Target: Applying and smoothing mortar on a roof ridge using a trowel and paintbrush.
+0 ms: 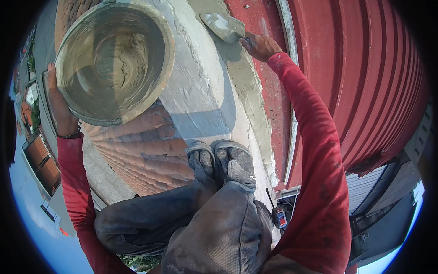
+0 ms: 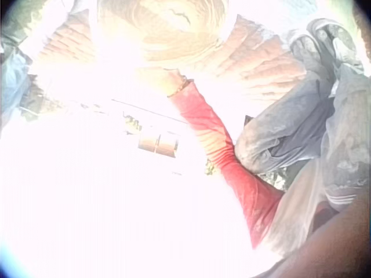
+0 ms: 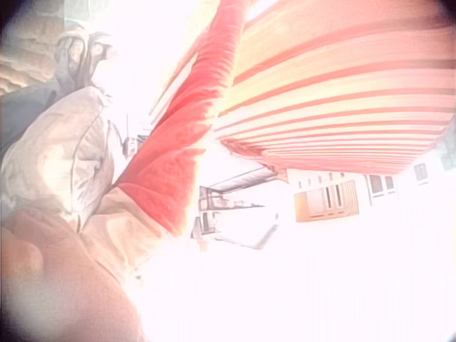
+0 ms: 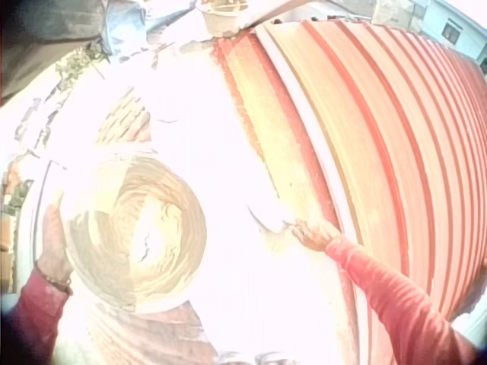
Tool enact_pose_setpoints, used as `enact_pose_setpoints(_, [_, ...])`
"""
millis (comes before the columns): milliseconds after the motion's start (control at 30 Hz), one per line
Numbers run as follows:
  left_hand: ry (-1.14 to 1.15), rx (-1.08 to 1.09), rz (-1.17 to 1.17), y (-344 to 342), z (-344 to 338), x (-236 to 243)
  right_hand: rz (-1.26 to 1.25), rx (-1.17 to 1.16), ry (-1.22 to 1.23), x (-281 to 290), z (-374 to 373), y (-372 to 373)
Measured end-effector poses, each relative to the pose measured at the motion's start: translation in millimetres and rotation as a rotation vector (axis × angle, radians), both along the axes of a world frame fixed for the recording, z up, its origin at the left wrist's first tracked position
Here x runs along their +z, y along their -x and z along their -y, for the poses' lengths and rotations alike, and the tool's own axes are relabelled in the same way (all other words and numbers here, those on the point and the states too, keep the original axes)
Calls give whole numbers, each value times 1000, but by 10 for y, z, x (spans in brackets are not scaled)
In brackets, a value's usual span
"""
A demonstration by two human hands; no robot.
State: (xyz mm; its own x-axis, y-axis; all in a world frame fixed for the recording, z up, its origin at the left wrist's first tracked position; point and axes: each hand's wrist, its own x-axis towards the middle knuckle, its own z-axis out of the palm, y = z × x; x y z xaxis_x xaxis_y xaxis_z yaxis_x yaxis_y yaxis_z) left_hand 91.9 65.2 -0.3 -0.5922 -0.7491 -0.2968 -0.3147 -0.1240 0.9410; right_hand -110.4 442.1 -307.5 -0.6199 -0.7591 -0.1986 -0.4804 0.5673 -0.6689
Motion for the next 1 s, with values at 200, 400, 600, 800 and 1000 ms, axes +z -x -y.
enact_pose_setpoints(200, [-18, 25, -41, -64, -101, 48, 33, 112, -254, -333, -754, -406])
enact_pose_setpoints(400, [-43, 23, -54, -115, 22, 40, -73, 236, -358, -673, -1877, -1446])
enact_pose_setpoints(600, [-56, 17, -9, -26, 13, 18, -427, 401, -345, -731, -2061, -853])
enact_pose_setpoints(800, [-41, -8, -12, -74, 136, -30, -453, 418, -451, -432, -1055, 394])
enact_pose_setpoints(1000, [-72, 43, -47, -260, 94, -25, -241, 270, -373, -376, -896, 282])
